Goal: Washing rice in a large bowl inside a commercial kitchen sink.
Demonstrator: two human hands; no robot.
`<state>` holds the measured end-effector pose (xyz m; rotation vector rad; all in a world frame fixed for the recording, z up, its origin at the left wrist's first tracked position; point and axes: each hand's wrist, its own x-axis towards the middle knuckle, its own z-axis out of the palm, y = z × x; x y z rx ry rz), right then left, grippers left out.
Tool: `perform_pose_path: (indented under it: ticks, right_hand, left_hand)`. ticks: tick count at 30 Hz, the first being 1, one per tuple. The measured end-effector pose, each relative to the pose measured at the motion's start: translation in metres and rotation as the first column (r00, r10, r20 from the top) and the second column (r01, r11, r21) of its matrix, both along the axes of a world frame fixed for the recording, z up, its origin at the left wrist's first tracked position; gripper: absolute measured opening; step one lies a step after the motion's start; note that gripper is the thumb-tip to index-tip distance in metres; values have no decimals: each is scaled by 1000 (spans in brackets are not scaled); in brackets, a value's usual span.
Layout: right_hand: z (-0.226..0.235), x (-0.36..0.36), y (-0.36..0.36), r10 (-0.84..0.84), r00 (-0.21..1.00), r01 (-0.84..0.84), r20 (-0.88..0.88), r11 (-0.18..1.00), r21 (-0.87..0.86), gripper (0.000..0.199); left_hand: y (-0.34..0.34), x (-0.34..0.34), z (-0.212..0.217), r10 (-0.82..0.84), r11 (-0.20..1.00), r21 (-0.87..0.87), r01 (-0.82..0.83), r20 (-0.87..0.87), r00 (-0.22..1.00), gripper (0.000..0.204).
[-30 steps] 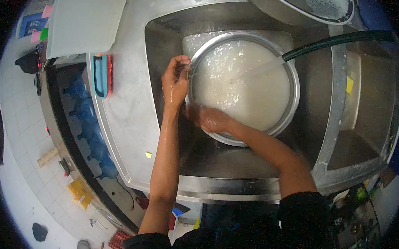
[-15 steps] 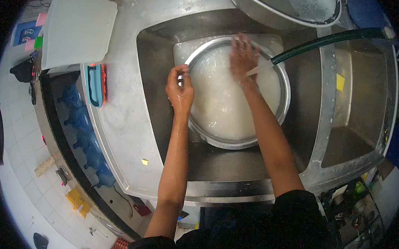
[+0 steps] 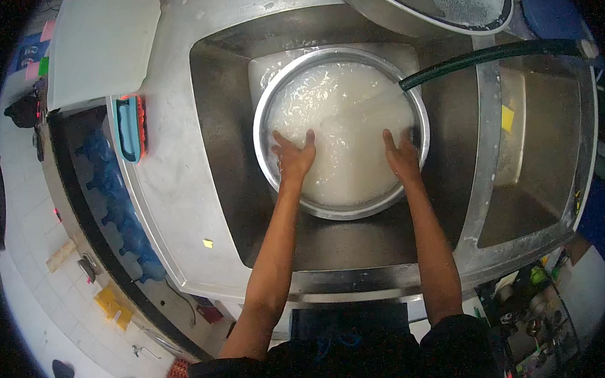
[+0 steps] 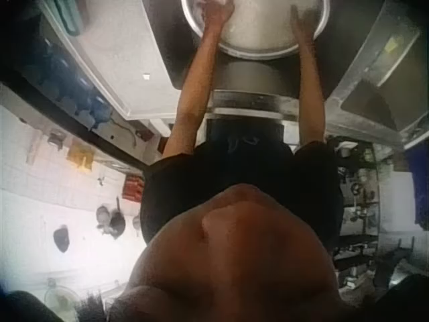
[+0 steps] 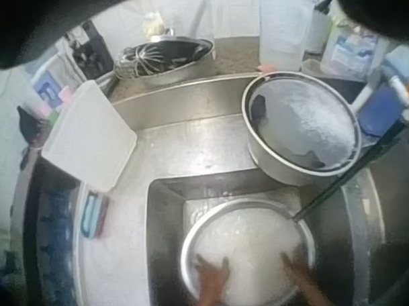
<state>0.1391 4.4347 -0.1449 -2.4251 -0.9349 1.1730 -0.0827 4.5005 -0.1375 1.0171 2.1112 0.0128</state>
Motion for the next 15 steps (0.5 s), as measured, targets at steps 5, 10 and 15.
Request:
perform_pose_path:
  ticks: [5,10,15]
  right_hand:
    - [-15,21,34,-316,883,197,-347,921,-337,95]
    - [-26,11,31,-275,667,228,-692,960,-162,91]
    - [-82,1,29,-446,465,233,-765,895,-380,80]
  left_hand:
    - [16,-25,-19,146,979,-177,-99,275,950,104]
    - [22,-28,-24,353,903,-420,-91,607,712,110]
    - [25,22,-15,249,931,-364,14,664,705,111]
